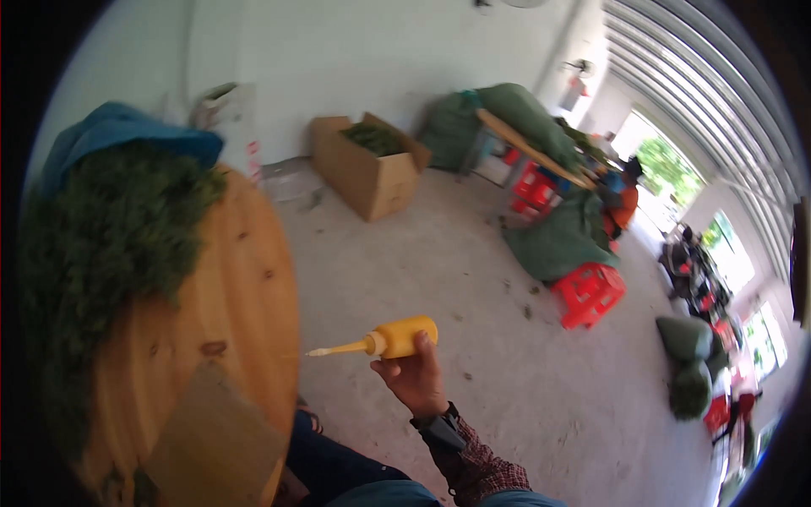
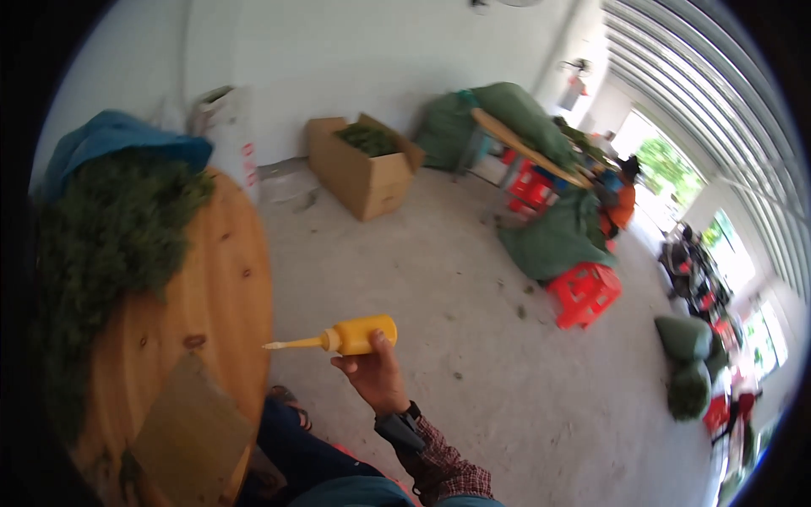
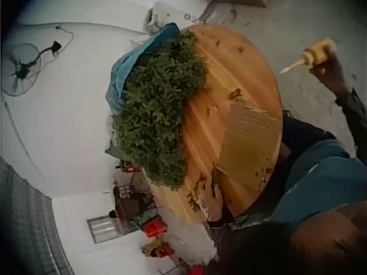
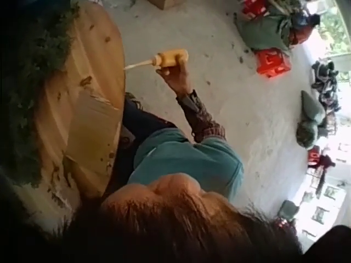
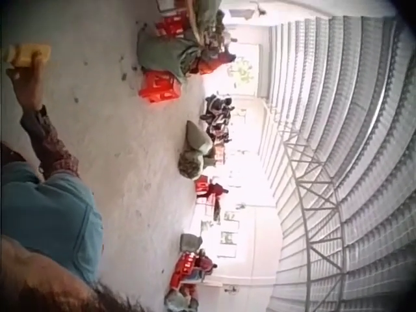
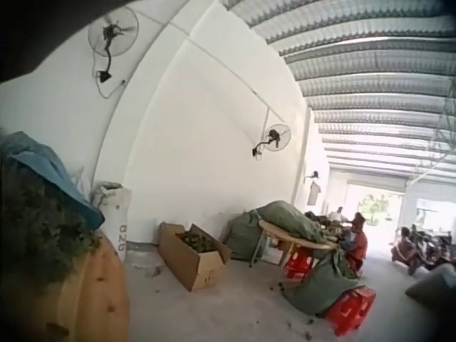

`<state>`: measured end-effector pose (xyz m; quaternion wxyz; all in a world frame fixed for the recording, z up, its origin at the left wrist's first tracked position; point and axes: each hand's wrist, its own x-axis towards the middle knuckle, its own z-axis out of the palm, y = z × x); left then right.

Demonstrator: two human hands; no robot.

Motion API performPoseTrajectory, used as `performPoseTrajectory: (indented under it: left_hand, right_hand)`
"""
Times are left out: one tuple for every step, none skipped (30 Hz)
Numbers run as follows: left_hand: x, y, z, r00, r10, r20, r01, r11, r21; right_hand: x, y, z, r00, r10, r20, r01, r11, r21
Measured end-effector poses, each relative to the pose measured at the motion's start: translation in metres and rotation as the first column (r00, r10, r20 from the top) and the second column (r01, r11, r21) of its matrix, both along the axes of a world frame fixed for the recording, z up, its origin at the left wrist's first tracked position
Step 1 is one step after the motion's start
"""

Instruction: The person applies glue to a branch on a cardboard piece using a squeeze bottle, moves the branch to the table, and repeats the process with other branches.

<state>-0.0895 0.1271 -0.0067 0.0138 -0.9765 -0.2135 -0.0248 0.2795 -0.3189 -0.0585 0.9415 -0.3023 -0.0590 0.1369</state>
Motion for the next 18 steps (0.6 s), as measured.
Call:
performPoseTrajectory:
  left_hand:
    - [-0.020, -0.002, -0.005, 0.973, -0.200, 0.115, 0.168, 0.955, 0.246]
    - [-0.021, -0.023, -0.006, 0.989, -0.052, 0.136, 0.031, 0.988, 0.153]
    - [0.004, -0.045, 0.010, 0.985, 0.083, 0.151, -0.094, 0.993, 0.067]
    - [0.019, -0.054, 0.018, 0.983, 0.084, 0.161, -0.092, 0.995, 0.043]
    - [0.024, -0.059, 0.031, 0.978, 0.105, 0.178, -0.113, 0.993, 0.038]
    - [0.023, -0.063, 0.042, 0.976, 0.136, 0.171, -0.142, 0.989, 0.027]
    - [0.030, -0.063, 0.046, 0.977, 0.141, 0.162, -0.144, 0.990, 0.004]
    - [0.033, -0.059, 0.043, 0.977, 0.133, 0.167, -0.138, 0.990, 0.016]
    - [0.034, -0.056, 0.041, 0.979, 0.114, 0.171, -0.122, 0.992, 0.036]
    - [0.033, -0.053, 0.041, 0.983, 0.116, 0.141, -0.123, 0.992, 0.040]
    - [0.034, -0.051, 0.042, 0.988, 0.104, 0.115, -0.110, 0.993, 0.040]
    - [0.030, -0.048, 0.038, 0.983, 0.154, 0.101, -0.159, 0.986, 0.040]
    - [0.022, -0.047, 0.037, 0.984, 0.168, 0.065, -0.172, 0.983, 0.070]
    - [0.013, -0.047, 0.036, 0.985, 0.173, 0.031, -0.175, 0.980, 0.098]
    - [0.006, -0.043, 0.031, 0.980, 0.197, 0.027, -0.199, 0.975, 0.099]
    - [0.001, -0.040, 0.027, 0.977, 0.214, 0.002, -0.213, 0.972, 0.100]
    - [-0.004, -0.037, 0.025, 0.974, 0.226, -0.022, -0.223, 0.970, 0.101]
    - [-0.007, -0.035, 0.024, 0.971, 0.237, -0.044, -0.232, 0.967, 0.102]
  right_hand:
    - [-0.002, 0.015, 0.004, 0.998, 0.061, -0.028, -0.061, 0.998, 0.019]
    - [-0.003, 0.043, -0.002, 0.987, 0.147, -0.071, -0.146, 0.989, 0.008]
    - [-0.005, 0.055, -0.002, 0.983, 0.172, -0.070, -0.172, 0.985, -0.002]
    - [-0.006, 0.064, 0.000, 0.976, 0.204, -0.071, -0.205, 0.979, -0.011]
    - [-0.008, 0.077, 0.005, 0.971, 0.233, -0.054, -0.233, 0.972, 0.004]
    - [-0.012, 0.089, 0.011, 0.963, 0.265, -0.040, -0.265, 0.964, 0.021]
    - [-0.010, 0.091, 0.013, 0.962, 0.271, -0.040, -0.271, 0.962, 0.021]
    - [-0.008, 0.097, 0.016, 0.960, 0.276, -0.039, -0.275, 0.961, 0.019]
    - [-0.009, 0.103, 0.022, 0.945, 0.326, -0.027, -0.324, 0.944, 0.062]
    - [-0.013, 0.112, 0.025, 0.930, 0.367, -0.015, -0.364, 0.926, 0.103]
    - [-0.016, 0.121, 0.028, 0.905, 0.424, -0.038, -0.418, 0.902, 0.113]
    - [-0.021, 0.128, 0.031, 0.883, 0.464, -0.074, -0.454, 0.882, 0.124]
    - [-0.026, 0.134, 0.034, 0.856, 0.506, -0.109, -0.491, 0.860, 0.137]
    - [-0.029, 0.140, 0.036, 0.831, 0.538, -0.141, -0.520, 0.842, 0.147]
    - [-0.035, 0.146, 0.033, 0.817, 0.559, -0.144, -0.540, 0.828, 0.149]
    - [-0.042, 0.152, 0.030, 0.818, 0.557, -0.142, -0.545, 0.830, 0.115]
    - [-0.050, 0.158, 0.027, 0.822, 0.552, -0.137, -0.546, 0.834, 0.082]
    - [-0.054, 0.162, 0.024, 0.828, 0.546, -0.130, -0.545, 0.837, 0.048]
